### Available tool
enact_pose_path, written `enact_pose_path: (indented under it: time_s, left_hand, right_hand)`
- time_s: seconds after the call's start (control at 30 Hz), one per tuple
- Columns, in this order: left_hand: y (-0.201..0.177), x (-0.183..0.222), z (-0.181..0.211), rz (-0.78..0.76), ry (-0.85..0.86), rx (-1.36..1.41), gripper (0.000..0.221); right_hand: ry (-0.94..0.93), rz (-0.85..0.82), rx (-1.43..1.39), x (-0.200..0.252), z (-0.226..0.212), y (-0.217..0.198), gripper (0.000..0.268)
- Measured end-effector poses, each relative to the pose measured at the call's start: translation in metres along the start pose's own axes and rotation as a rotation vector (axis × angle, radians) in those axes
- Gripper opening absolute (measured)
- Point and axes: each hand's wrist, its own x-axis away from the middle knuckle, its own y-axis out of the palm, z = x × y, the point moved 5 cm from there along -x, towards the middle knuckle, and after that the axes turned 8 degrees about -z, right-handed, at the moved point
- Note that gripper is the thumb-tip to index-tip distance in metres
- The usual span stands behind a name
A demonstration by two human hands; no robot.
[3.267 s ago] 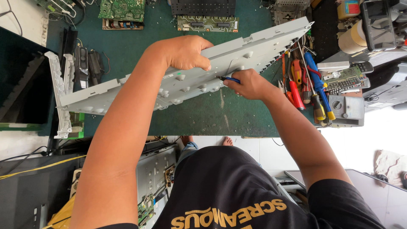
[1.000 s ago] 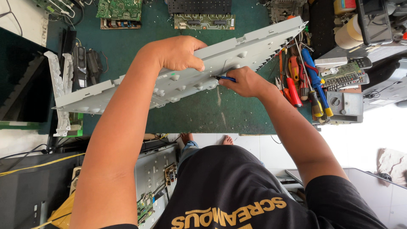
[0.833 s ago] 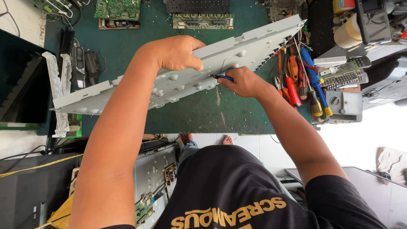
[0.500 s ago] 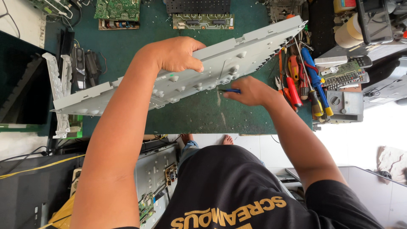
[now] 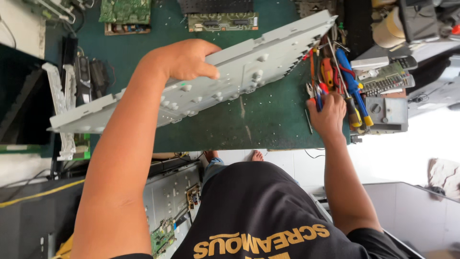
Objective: The person disassembles the internal frame and backplate of a flat-screen display by removing small components, detaching horizontal supports, and using pliers to manipulate metal tabs on the rear casing.
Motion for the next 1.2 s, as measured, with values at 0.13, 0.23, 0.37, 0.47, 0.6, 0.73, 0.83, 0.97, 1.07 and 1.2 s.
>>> enact_pose_path:
  time_s: [0.13,0.23,0.37,0.47,0.6,0.73,0.83,0.97,1.07,1.2]
  left_hand:
    - [0.003,-0.002,-0.004,0.011,0.001,0.019,0.052]
    - [0.015,0.006,-0.001,0.112,0.023,0.141,0.030]
    - [0.049,0.029,0.020,0.194,0.048,0.069,0.042]
    - [0.083,0.035,0.033,0.329,0.187,-0.028,0.052]
    - [0.168,0.038,0.033,0.692,0.358,-0.253,0.068]
    - [0.202,0.059,0.064,0.776,0.349,-0.243,0.063]
    - [0.208,0.069,0.073,0.818,0.334,-0.251,0.080]
    - [0.221,0.067,0.073,0.779,0.237,-0.316,0.103]
    - [0.221,0.069,0.072,0.803,0.199,-0.364,0.112]
    - [0.214,0.089,0.054,0.697,0.197,-0.008,0.120]
  right_hand:
    - [0.069,0.023,-0.120,-0.030,-0.045,-0.037,0.057]
    - [-0.330,0.404,-0.240,-0.020,-0.129,-0.099,0.064]
    - [-0.153,0.273,-0.914,-0.001,-0.159,-0.122,0.059]
    - [0.332,0.094,-1.507,0.011,-0.130,-0.114,0.057]
    - [0.783,-0.066,-1.669,0.038,-0.075,-0.101,0.088]
    - [0.837,-0.228,-1.547,0.048,-0.077,-0.131,0.099]
    - [0.747,-0.396,-1.395,0.061,-0.036,-0.115,0.086]
    - [0.718,-0.264,-1.171,0.058,-0.028,-0.130,0.049]
    - [0.690,-0.255,-1.005,0.050,-0.044,-0.149,0.045]
    - [0.711,-0.247,-0.897,0.047,-0.058,-0.155,0.048]
